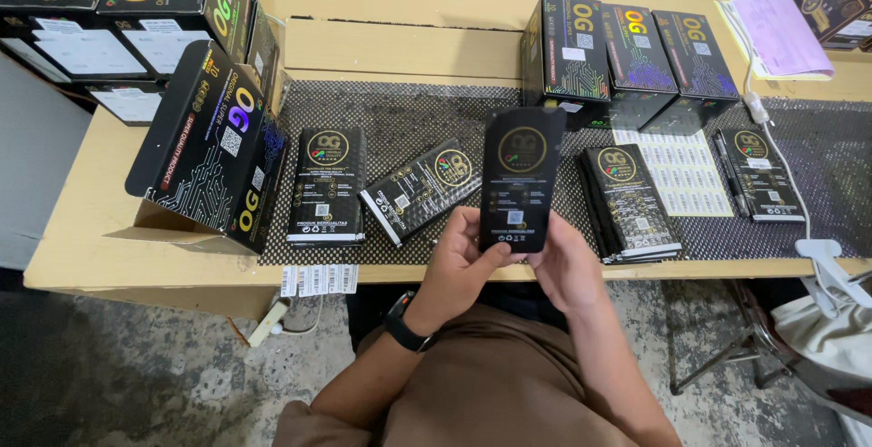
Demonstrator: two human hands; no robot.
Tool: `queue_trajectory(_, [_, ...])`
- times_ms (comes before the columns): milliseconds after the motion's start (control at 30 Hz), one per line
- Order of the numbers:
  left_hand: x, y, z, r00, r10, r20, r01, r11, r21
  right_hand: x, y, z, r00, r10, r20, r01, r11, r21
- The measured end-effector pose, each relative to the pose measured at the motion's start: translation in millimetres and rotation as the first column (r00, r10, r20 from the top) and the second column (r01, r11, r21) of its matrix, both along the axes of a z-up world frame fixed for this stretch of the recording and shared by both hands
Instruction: The person handles several smartphone screens one by one, turning them over and checking their front and back surfaces.
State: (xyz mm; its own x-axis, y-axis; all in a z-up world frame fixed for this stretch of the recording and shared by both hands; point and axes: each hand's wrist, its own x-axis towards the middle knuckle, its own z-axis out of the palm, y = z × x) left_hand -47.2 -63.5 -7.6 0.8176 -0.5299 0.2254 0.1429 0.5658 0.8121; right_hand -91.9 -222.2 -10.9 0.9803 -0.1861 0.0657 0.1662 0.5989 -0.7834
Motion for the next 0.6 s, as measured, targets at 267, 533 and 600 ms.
queue_trajectory(267, [1,4,4,0.994,-0.026,-0.103,0.023,0.999,-0.029,-4,5,2,0.896,-0.234,0.378,0.440,0.591,-0.676])
queue_trajectory(533, [1,2,8,0.995,-0.008,-0.101,0.004,0.999,-0.039,-2,-7,-1,0.905,-0.130,0.405,0.408,0.539,-0.737])
queue_trajectory(600, [1,2,11,0.996,-0.009,-0.093,0.005,0.999,-0.046,-2,-6,1,0.907,-0.098,0.409,0.382,0.600,-0.703])
